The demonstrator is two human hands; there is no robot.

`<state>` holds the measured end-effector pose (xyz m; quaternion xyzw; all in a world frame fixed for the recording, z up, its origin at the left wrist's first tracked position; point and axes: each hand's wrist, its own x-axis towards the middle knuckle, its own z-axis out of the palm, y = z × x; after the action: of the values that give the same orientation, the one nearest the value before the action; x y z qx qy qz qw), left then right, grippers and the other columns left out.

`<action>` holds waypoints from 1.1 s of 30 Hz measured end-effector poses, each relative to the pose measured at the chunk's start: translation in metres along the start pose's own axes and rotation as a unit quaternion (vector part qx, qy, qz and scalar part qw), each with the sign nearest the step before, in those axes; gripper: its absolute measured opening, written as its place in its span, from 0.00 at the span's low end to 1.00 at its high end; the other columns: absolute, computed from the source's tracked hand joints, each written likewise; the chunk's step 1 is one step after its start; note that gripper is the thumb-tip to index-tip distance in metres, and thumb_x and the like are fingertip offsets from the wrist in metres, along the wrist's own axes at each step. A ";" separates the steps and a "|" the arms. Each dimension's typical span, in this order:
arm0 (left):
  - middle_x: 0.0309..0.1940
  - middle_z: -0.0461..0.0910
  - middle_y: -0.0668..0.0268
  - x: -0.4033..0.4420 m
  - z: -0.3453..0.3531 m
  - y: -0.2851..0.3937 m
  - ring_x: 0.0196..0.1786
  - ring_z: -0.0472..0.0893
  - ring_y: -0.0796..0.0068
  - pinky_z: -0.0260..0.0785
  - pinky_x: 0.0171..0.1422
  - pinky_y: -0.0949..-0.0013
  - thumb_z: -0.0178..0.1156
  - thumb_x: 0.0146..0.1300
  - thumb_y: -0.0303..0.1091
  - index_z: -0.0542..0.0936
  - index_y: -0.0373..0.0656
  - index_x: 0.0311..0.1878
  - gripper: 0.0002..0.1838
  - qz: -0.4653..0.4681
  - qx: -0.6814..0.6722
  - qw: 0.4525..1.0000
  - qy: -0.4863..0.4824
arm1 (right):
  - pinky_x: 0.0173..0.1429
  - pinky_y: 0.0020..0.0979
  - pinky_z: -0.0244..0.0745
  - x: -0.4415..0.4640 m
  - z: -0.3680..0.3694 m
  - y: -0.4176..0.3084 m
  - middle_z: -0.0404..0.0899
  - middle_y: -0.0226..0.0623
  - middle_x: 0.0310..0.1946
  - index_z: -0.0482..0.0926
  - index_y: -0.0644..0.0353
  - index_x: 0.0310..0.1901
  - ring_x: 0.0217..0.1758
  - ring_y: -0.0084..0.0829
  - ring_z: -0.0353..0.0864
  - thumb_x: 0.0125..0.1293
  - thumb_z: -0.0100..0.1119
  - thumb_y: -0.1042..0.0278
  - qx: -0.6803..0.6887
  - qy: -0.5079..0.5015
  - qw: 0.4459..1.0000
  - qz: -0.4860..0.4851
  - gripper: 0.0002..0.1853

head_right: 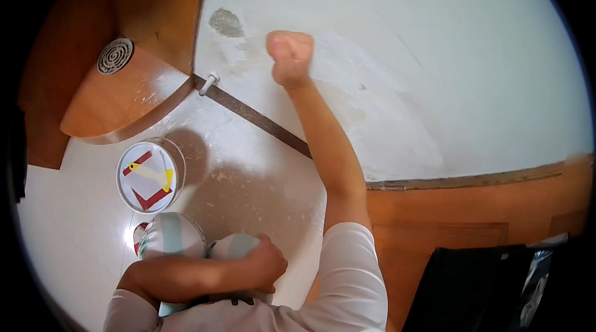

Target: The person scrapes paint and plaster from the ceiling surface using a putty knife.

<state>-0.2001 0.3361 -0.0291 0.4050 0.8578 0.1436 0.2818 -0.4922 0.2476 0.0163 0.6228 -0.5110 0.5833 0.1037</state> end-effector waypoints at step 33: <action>0.43 0.75 0.54 0.009 -0.019 -0.008 0.49 0.74 0.57 0.62 0.55 0.57 0.55 0.50 0.59 0.68 0.39 0.55 0.37 0.110 -0.028 0.993 -0.035 | 0.25 0.23 0.66 -0.070 -0.164 -0.198 0.71 0.36 0.19 0.65 0.61 0.35 0.18 0.22 0.67 0.66 0.47 0.69 -0.097 0.407 0.890 0.182 0.06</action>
<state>-0.2209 0.3378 -0.0208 0.4933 0.7937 0.1833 0.3051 -0.4296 0.4924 0.0996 0.2138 -0.5823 0.7417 0.2551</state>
